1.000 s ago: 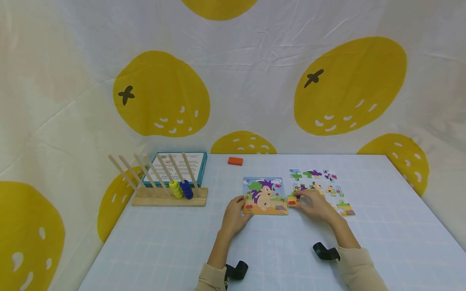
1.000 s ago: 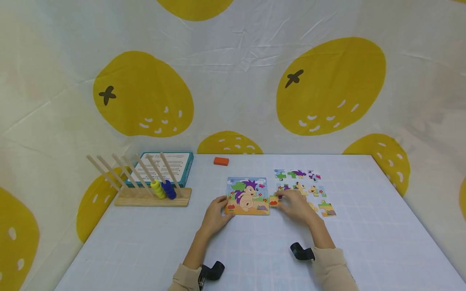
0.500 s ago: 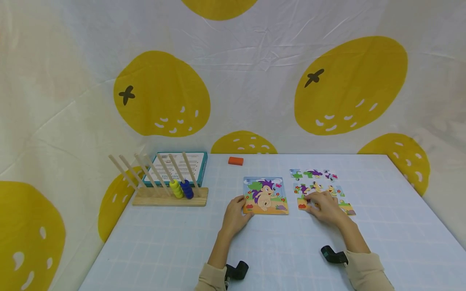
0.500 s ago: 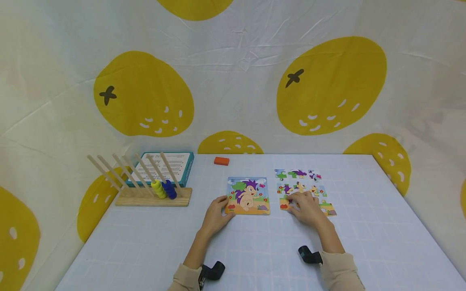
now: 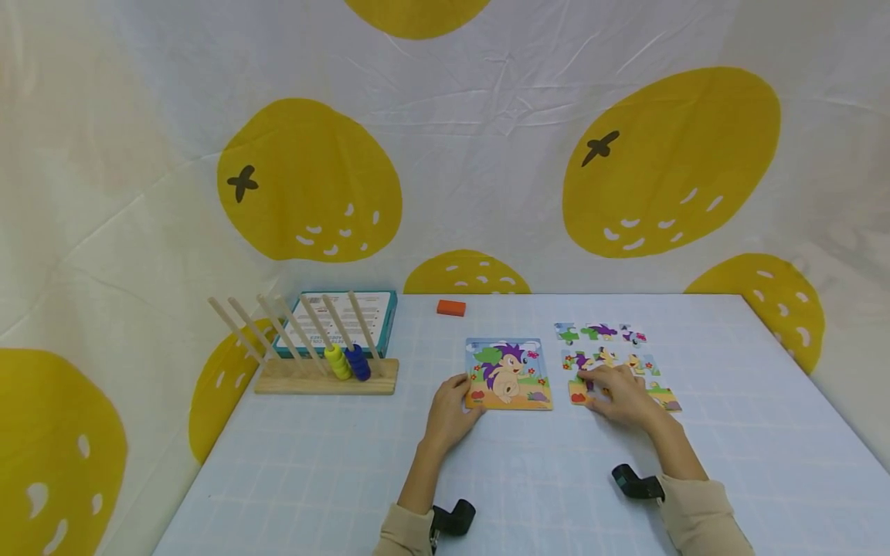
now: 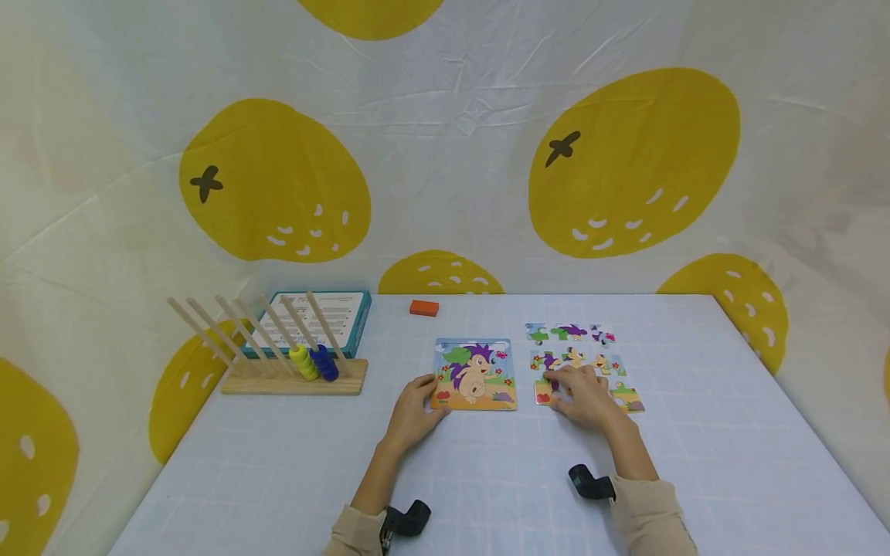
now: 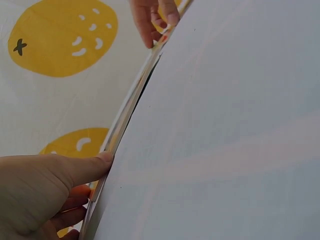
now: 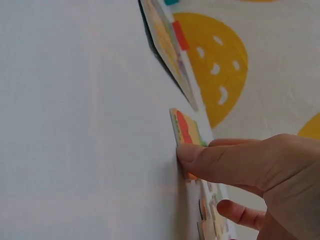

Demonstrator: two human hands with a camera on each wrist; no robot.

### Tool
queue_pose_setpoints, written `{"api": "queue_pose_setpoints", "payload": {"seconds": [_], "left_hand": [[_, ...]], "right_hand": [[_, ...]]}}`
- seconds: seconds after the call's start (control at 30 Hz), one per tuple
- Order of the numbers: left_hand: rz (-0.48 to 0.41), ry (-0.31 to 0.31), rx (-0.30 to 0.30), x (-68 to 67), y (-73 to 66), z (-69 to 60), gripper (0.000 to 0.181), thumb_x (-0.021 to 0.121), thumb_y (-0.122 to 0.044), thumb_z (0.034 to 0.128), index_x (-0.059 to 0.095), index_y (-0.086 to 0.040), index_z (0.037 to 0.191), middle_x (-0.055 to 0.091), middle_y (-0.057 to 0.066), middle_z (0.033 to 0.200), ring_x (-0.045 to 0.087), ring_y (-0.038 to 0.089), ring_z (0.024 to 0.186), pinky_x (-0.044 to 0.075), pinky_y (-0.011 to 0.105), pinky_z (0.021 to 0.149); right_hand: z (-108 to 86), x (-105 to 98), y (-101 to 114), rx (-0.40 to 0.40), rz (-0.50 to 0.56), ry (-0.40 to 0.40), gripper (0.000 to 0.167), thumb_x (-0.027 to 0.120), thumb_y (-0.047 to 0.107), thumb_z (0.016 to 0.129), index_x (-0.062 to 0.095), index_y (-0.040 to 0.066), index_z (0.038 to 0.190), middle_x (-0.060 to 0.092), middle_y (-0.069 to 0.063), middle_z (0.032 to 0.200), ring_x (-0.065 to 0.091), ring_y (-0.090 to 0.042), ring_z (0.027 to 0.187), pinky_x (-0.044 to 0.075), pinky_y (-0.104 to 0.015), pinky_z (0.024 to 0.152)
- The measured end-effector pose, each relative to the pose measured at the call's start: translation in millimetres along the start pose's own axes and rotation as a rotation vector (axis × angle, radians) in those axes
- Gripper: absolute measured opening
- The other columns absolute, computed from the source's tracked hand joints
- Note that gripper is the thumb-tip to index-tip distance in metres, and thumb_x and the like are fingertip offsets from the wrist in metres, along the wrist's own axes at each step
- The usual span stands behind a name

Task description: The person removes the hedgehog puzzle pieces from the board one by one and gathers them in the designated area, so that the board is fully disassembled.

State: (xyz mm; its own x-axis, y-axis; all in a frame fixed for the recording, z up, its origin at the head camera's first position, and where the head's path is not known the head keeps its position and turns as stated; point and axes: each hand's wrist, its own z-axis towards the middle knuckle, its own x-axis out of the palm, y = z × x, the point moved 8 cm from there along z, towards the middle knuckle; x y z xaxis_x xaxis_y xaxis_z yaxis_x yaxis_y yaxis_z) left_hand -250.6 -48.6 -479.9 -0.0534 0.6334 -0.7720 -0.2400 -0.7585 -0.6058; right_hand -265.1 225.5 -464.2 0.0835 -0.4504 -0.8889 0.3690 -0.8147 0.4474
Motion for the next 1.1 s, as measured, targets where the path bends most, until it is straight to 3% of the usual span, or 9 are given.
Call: {"api": "queue_pose_setpoints", "payload": {"seconds": [0.13,0.33,0.63,1.1], "left_hand": [[-0.001,-0.003,0.010,-0.4,-1.0,0.1,0.050,0.074,-0.022,0.0809,0.060,0.006,0.120,0.053,0.016,0.130,0.050,0.031,0.119,0.041,0.044,0.101],[-0.014,-0.001,0.007,-0.3,-0.7,0.6,0.050,0.073,-0.022,0.0813,0.060,0.006,0.120,0.053,0.016,0.130,0.050,0.032,0.119,0.041,0.044,0.101],[-0.008,0.005,0.002,2.0,0.8,0.4,0.051,0.074,-0.023,0.0816,0.060,0.006,0.121,0.053,0.016,0.130,0.050,0.031,0.119,0.041,0.043,0.102],[-0.004,-0.001,0.005,1.4,0.8,1.3,0.052,0.074,-0.024,0.0815,0.059,0.006,0.121,0.053,0.016,0.130,0.050,0.031,0.119,0.041,0.043,0.101]], "right_hand": [[2.3,1,1,0.016,-0.009,0.027,0.046,0.072,0.017,0.080,0.061,0.003,0.122,0.056,-0.023,0.122,0.043,-0.042,0.104,0.032,-0.059,0.077],[7.6,5,0,0.063,-0.028,0.045,0.053,0.075,0.033,0.078,0.062,0.005,0.122,0.054,-0.023,0.122,0.042,-0.044,0.108,0.029,-0.069,0.084],[15.1,10,-2,0.076,-0.066,0.067,0.037,0.075,0.031,0.078,0.070,0.013,0.110,0.056,-0.023,0.116,0.043,-0.047,0.105,0.030,-0.067,0.081],[17.7,10,-6,0.130,-0.050,0.087,0.057,0.076,0.035,0.077,0.062,0.000,0.119,0.052,-0.030,0.123,0.040,-0.052,0.114,0.018,-0.080,0.089]]}}
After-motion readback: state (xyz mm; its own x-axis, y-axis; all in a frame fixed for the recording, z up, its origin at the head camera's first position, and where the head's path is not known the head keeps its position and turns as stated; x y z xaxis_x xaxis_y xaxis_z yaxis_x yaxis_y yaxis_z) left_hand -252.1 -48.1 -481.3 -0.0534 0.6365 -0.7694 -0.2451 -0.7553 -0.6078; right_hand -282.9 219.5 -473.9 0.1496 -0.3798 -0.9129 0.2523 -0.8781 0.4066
